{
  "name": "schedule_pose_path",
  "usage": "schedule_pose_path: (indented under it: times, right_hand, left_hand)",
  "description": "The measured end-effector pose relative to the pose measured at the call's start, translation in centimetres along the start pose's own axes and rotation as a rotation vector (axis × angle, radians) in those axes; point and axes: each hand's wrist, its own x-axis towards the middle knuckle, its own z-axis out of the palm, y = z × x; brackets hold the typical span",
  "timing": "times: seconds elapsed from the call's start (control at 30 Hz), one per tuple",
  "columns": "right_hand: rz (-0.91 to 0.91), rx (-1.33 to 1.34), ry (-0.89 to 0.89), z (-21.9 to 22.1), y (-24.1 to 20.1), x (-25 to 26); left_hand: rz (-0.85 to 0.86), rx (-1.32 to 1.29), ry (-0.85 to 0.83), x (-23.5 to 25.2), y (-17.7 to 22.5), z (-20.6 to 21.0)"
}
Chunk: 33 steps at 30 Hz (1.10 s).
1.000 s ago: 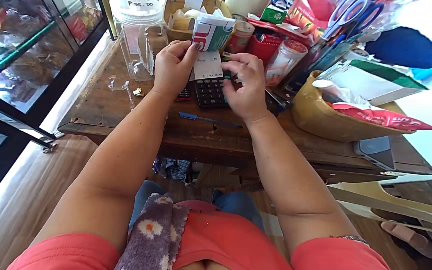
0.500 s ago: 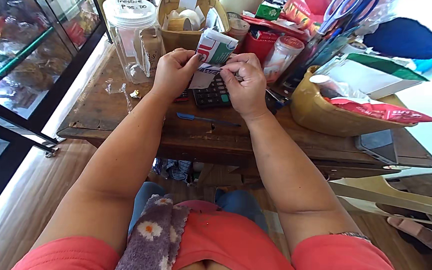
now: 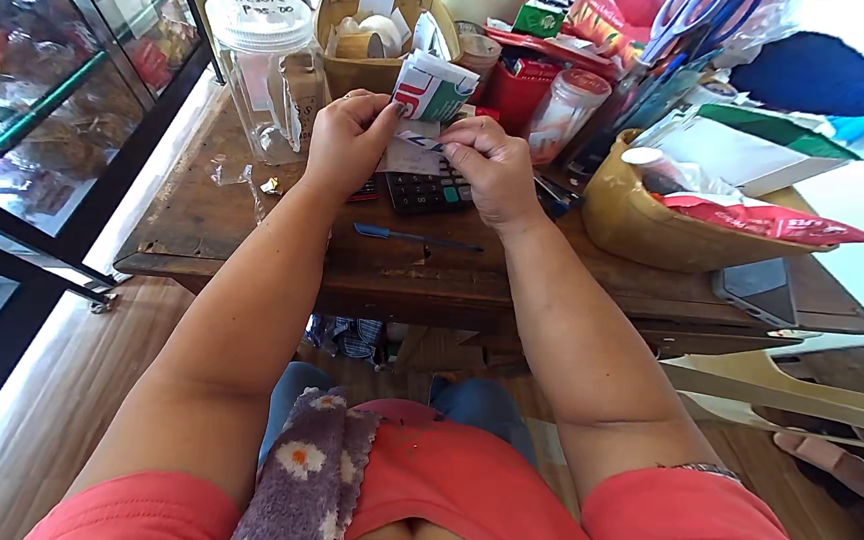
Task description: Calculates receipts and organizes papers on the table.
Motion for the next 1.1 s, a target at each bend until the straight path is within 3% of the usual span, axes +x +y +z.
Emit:
schedule_pose_path:
  times: [0.4, 0.53, 0.67, 0.8, 0.9, 1.1]
  right_hand:
    - [-0.012, -0.09, 0.235, -0.2, 0.2, 0.3]
    - [-0.024, -0.095, 0.241, -0.2, 0.2, 0.4]
    - [0.028, -0.28, 0.092, -1.9, 0.2, 0.3]
    - [0.18, -0.469, -0.218, -3.6, 0.3, 0.4]
    - [0.2, -0.546, -0.311, -3.5, 0.0, 0.4]
    - [0.194, -0.682, -0.442, -2.8, -0.1, 0.4]
  left_hand:
    - [0.084, -0.1, -0.149, -0.4, 0.1, 0.2]
    - [0.052, -0.003, -0.123, -0.3, 0.2, 0.3]
    - [-0.019, 0.043, -0.005, 0.1, 0.0, 0.1]
    - [-0.141, -0.157, 0.213, 0.8, -0.6, -0.1]
    - [-0.194, -0.313, 0.332, 1.3, -1.1, -0.3]
    - [-0.217, -0.401, 0.368, 1.4, -0.8, -0.4]
